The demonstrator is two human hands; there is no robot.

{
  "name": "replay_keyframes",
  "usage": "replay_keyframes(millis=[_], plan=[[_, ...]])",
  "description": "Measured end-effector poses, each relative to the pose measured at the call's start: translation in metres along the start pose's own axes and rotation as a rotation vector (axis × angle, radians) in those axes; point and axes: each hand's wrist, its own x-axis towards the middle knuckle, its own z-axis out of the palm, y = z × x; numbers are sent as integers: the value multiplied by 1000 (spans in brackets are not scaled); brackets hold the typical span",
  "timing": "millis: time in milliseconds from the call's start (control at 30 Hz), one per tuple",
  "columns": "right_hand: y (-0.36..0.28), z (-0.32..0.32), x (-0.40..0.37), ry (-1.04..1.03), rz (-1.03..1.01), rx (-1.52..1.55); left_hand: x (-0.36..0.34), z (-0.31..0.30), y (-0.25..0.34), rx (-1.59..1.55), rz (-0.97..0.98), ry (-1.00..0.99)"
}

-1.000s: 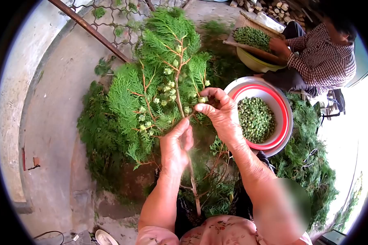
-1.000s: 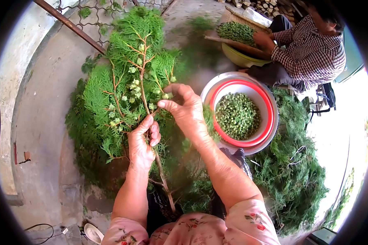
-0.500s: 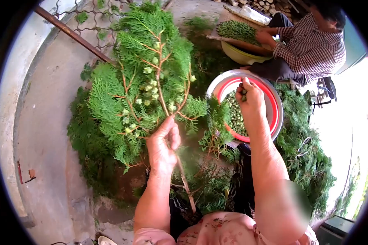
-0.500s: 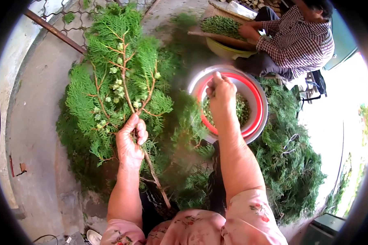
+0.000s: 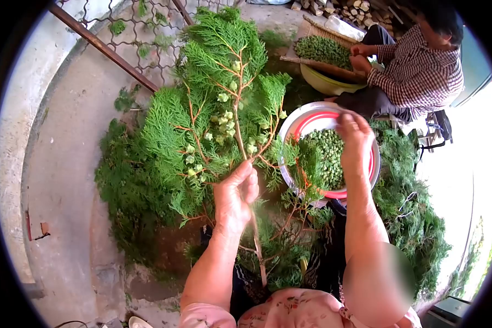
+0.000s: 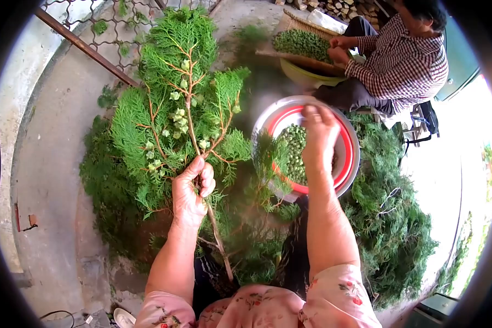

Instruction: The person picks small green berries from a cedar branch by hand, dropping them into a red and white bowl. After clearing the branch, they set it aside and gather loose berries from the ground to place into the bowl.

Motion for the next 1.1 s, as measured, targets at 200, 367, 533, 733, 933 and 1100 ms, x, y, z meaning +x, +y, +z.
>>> replay_keyframes(millis=[200,367,533,733,933,1100], plan=[[4,33,-33,-647,304,196,3,-2,4,-75,-141,-218],[1,40,-38,-621,438,470,11,-11,0,-105,-219,-314],[13,39,-30,-603,376,597,12,-10,-4,-112,-233,-331],[-3,44,-38,-437,192,597,11,-12,-2,-135,-184,-296],[-8,52,-46,-441,-61,229,8,-11,-3,-67,-192,-264],[-2,38,-17,-120,4,160,0,-8,-3,-19,-162,-195]])
